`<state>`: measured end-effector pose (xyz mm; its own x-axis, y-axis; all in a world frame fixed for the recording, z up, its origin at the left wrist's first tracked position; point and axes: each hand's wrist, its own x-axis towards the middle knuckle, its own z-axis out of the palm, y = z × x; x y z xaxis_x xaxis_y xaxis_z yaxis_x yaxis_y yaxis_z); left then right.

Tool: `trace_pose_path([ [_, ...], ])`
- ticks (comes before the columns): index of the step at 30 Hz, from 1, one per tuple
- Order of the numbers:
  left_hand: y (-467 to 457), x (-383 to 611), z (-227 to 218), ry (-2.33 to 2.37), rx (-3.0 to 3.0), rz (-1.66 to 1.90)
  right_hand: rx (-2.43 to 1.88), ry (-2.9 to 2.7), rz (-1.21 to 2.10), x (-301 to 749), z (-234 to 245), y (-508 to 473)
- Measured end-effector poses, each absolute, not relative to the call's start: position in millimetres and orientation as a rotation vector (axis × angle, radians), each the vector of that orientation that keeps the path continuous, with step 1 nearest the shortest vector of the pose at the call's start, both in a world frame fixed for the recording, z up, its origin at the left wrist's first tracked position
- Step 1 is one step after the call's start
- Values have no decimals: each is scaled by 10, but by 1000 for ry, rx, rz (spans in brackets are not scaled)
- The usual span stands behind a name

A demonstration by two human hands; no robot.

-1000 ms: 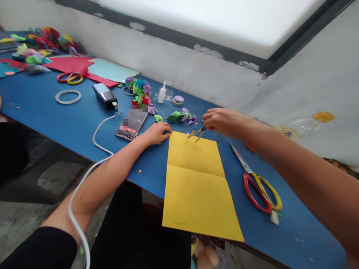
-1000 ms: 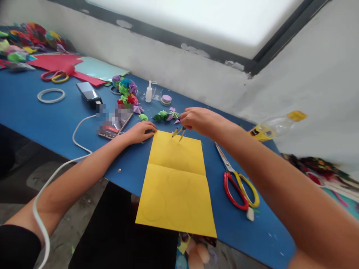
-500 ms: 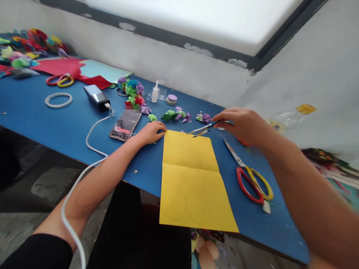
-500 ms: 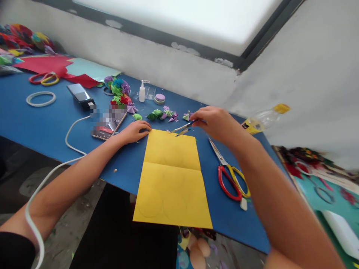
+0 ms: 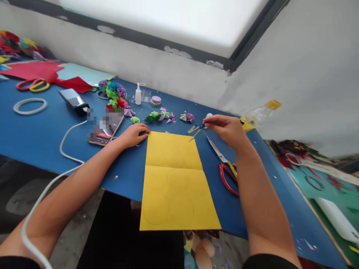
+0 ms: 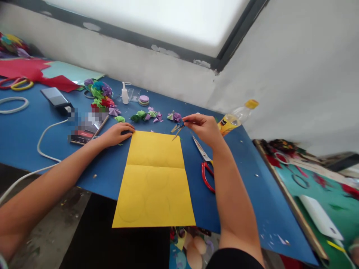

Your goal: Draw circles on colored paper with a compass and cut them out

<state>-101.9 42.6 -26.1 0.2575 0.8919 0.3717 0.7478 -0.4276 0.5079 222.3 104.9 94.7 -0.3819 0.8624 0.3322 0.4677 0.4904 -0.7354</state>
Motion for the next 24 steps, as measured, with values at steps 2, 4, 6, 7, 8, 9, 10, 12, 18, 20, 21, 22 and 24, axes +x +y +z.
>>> trace_pose_path([
  [2, 422, -1023, -258, 1531, 2303, 914, -1099, -2042, 714, 2244, 954, 1039],
  [4, 418, -1027, -255, 1530, 2305, 910, -1092, -2066, 729, 2252, 951, 1036],
  [6, 412, -1028, -250, 1525, 2304, 907, -1080, -2091, 738, 2251, 940, 1041],
  [7, 408, -1028, -247, 1522, 2302, 907, -1079, -2101, 738, 2250, 933, 1046],
  [8, 404, -1027, -243, 1520, 2300, 908, -1081, -2110, 738, 2249, 926, 1052],
  [9, 401, -1027, -239, 1519, 2296, 909, -1084, -2117, 738, 2248, 920, 1057],
  [10, 398, -1027, -235, 1519, 2292, 909, -1085, -2123, 740, 2248, 915, 1061],
  [12, 394, -1029, -229, 1522, 2285, 905, -1072, -2132, 751, 2251, 907, 1067],
  [18, 392, -1031, -220, 1527, 2285, 887, -1016, -2130, 781, 2248, 881, 1076],
  [20, 391, -1030, -215, 1530, 2285, 883, -1015, -2145, 766, 2245, 874, 1081],
  [21, 391, -1029, -212, 1531, 2286, 880, -1013, -2151, 757, 2244, 871, 1084],
  [22, 390, -1028, -208, 1532, 2288, 877, -1009, -2159, 751, 2246, 868, 1088],
  [24, 390, -1027, -202, 1529, 2293, 868, -994, -2170, 745, 2252, 864, 1096],
])
